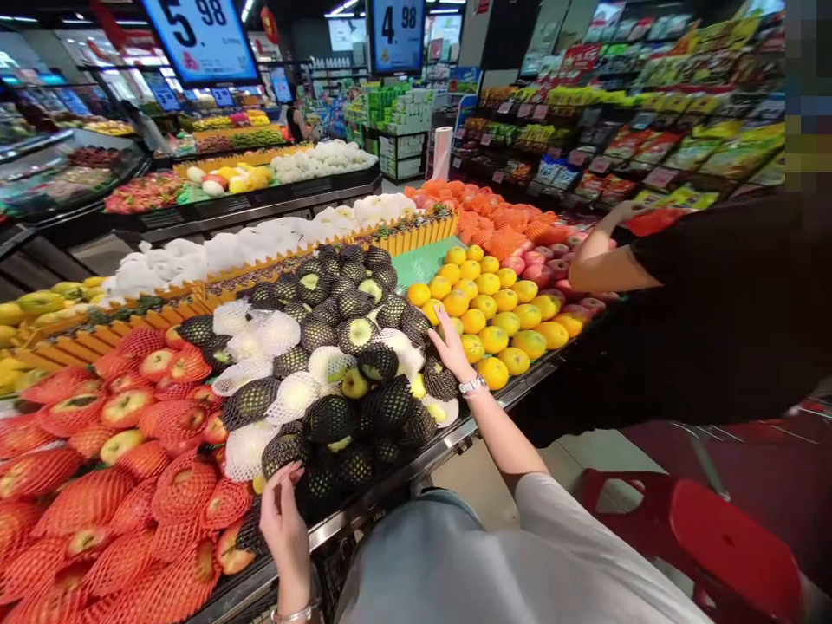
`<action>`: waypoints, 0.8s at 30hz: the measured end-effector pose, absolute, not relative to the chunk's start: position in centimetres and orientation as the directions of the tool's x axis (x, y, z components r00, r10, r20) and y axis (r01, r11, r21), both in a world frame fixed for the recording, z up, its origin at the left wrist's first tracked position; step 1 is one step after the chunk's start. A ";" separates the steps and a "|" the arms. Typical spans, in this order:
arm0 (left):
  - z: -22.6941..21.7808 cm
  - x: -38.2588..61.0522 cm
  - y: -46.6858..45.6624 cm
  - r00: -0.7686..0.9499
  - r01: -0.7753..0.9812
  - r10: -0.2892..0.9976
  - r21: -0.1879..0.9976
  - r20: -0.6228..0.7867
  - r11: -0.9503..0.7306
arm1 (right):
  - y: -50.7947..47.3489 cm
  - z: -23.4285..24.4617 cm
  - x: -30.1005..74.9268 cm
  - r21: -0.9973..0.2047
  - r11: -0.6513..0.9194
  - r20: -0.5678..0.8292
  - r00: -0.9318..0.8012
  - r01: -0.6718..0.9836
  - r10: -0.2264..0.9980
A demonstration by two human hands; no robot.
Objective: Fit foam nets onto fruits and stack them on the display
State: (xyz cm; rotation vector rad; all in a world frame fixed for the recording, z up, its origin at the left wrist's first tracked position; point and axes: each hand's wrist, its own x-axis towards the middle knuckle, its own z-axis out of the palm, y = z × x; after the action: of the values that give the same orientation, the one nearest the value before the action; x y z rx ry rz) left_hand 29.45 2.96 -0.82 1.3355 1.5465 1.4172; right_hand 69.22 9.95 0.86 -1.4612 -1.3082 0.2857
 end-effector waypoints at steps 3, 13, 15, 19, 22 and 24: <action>0.2 29.9 3.9 -0.307 0.237 0.933 0.965 0.186 -0.114 | 7.9 1.2 69.4 -0.847 0.196 0.451 0.475 0.494 0.755; 1.2 32.2 5.8 -0.093 0.277 0.930 0.907 0.355 -0.319 | 0.3 -3.8 67.1 -0.893 0.077 0.343 0.560 0.443 0.754; 1.3 32.4 5.8 -0.034 0.316 0.911 0.869 0.412 -0.381 | -0.9 -4.4 67.4 -0.885 0.045 0.387 0.678 0.464 0.625; 1.1 32.0 5.2 -0.045 0.457 0.850 0.767 0.525 -0.450 | -3.1 -5.5 68.8 -0.901 -0.037 0.389 0.843 0.432 0.372; 0.9 30.8 4.5 -0.077 0.596 0.801 0.672 0.593 -0.440 | -4.5 -7.1 69.3 -0.890 -0.096 0.386 0.849 0.446 0.362; 0.6 29.6 4.3 -0.091 0.670 0.807 0.636 0.583 -0.383 | -5.5 -8.3 69.3 -0.874 -0.135 0.395 0.846 0.466 0.359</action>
State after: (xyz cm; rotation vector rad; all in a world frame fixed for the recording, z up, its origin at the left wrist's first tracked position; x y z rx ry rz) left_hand 29.60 4.31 0.56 2.0174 1.6581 1.4806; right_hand 69.27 -5.46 -8.32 -1.7449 -0.6360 -0.1041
